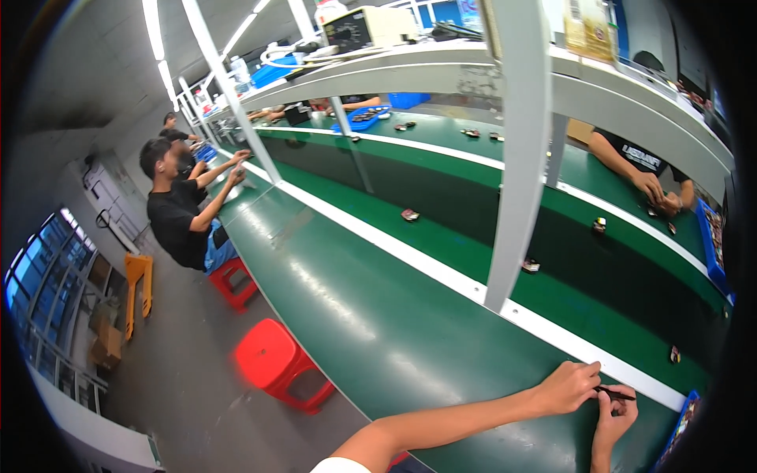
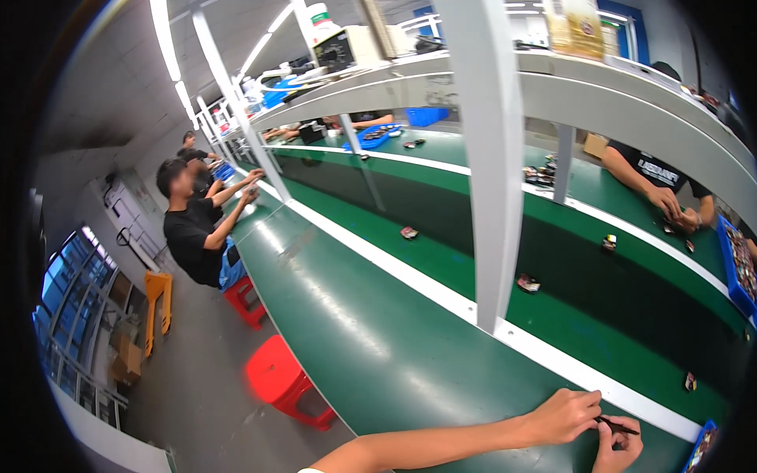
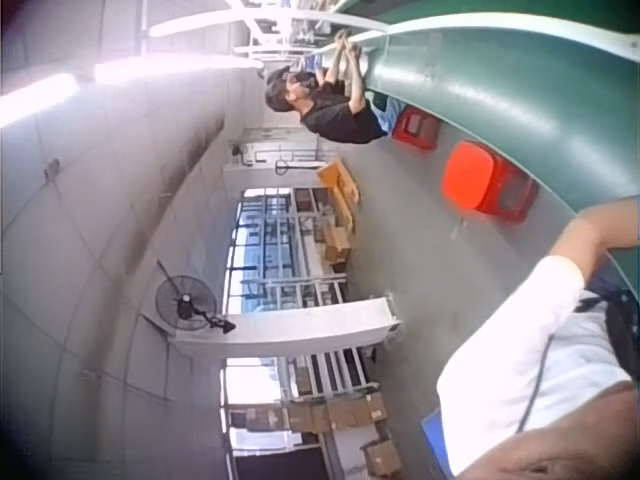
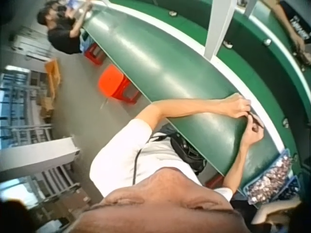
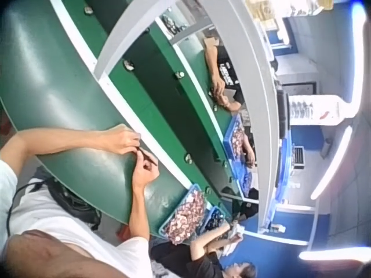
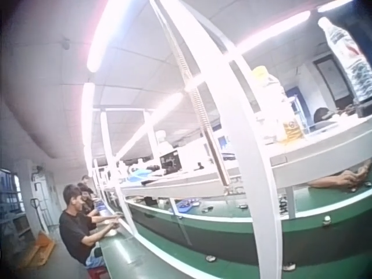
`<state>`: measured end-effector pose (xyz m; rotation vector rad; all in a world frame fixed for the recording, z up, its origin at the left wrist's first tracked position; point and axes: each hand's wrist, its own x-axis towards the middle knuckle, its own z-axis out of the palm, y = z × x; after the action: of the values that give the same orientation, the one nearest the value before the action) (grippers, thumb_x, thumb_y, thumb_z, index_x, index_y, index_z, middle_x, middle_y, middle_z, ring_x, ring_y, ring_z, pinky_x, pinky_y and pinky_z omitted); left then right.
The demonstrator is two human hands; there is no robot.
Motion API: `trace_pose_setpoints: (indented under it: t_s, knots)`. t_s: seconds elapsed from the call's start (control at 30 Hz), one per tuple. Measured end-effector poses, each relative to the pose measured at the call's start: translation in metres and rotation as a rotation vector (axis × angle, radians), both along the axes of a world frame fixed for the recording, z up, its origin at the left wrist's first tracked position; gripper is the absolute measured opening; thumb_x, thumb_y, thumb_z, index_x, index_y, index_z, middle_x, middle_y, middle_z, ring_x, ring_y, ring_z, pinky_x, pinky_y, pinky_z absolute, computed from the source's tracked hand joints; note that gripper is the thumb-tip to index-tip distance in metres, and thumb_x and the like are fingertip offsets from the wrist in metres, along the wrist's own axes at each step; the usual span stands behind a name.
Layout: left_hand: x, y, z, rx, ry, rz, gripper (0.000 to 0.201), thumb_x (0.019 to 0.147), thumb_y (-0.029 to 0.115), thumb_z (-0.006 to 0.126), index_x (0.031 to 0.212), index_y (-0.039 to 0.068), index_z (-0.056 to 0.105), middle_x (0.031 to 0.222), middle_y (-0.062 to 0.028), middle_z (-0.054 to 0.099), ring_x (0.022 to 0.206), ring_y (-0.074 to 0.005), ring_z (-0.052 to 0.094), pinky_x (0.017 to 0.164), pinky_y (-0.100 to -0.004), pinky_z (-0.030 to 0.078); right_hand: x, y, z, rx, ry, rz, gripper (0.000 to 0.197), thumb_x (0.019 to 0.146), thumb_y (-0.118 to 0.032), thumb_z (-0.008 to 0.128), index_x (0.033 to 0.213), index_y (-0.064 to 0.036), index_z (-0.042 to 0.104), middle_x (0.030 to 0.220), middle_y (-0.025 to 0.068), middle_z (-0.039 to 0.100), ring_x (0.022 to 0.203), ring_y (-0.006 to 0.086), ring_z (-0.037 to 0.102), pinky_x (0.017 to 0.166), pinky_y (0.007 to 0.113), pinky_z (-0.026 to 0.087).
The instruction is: Assembling small components on a factory production line using tweezers.
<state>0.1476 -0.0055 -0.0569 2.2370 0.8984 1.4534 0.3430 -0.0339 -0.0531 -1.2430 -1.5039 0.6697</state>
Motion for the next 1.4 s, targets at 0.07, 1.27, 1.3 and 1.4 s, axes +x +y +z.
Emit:
trace_pose_setpoints:
  t_s: [0.07,1.27,1.3,1.4]
  knots:
    - [0.002,0.002,-0.003,-0.003,0.017,0.006,0.017,0.081,0.009,0.073,0.077,0.000,0.059,0.089,-0.0140,0.055,0.073,-0.0316,0.062,0.062,-0.0414,0.049,0.004,0.002,-0.006,0.006,0.016,-0.002,0.017,0.088,0.005,0.070,0.101,-0.0003,0.062,0.093,0.0054,0.070,0.063,0.0005,0.052,0.054,0.016,0.033]
    - [0.002,-0.001,-0.001,0.046,0.065,-0.016,0.015,0.083,0.002,0.068,0.094,-0.003,0.059,0.093,-0.0137,0.055,0.068,-0.0305,0.063,0.056,-0.0403,0.049,-0.003,0.001,0.000,0.001,0.013,0.002,0.018,0.084,0.007,0.072,0.099,0.0012,0.063,0.083,0.0010,0.064,0.060,-0.0007,0.047,0.052,0.016,0.032]
    - [0.002,-0.002,-0.001,0.054,0.070,-0.012,0.018,0.082,0.001,0.067,0.098,-0.004,0.059,0.093,-0.0137,0.055,0.068,-0.0304,0.063,0.056,-0.0402,0.049,-0.004,0.001,-0.001,-0.001,0.024,0.003,0.018,0.084,0.006,0.073,0.099,0.0012,0.063,0.084,0.0013,0.064,0.060,-0.0004,0.048,0.052,0.015,0.033]
    - [0.001,-0.002,-0.003,0.074,0.100,-0.019,0.025,0.079,-0.003,0.065,0.103,-0.005,0.060,0.093,-0.0140,0.055,0.069,-0.0302,0.063,0.056,-0.0402,0.049,-0.004,0.000,0.002,-0.001,0.014,-0.003,0.018,0.084,0.006,0.073,0.099,0.0013,0.063,0.084,0.0017,0.064,0.061,0.0000,0.049,0.053,0.016,0.033]
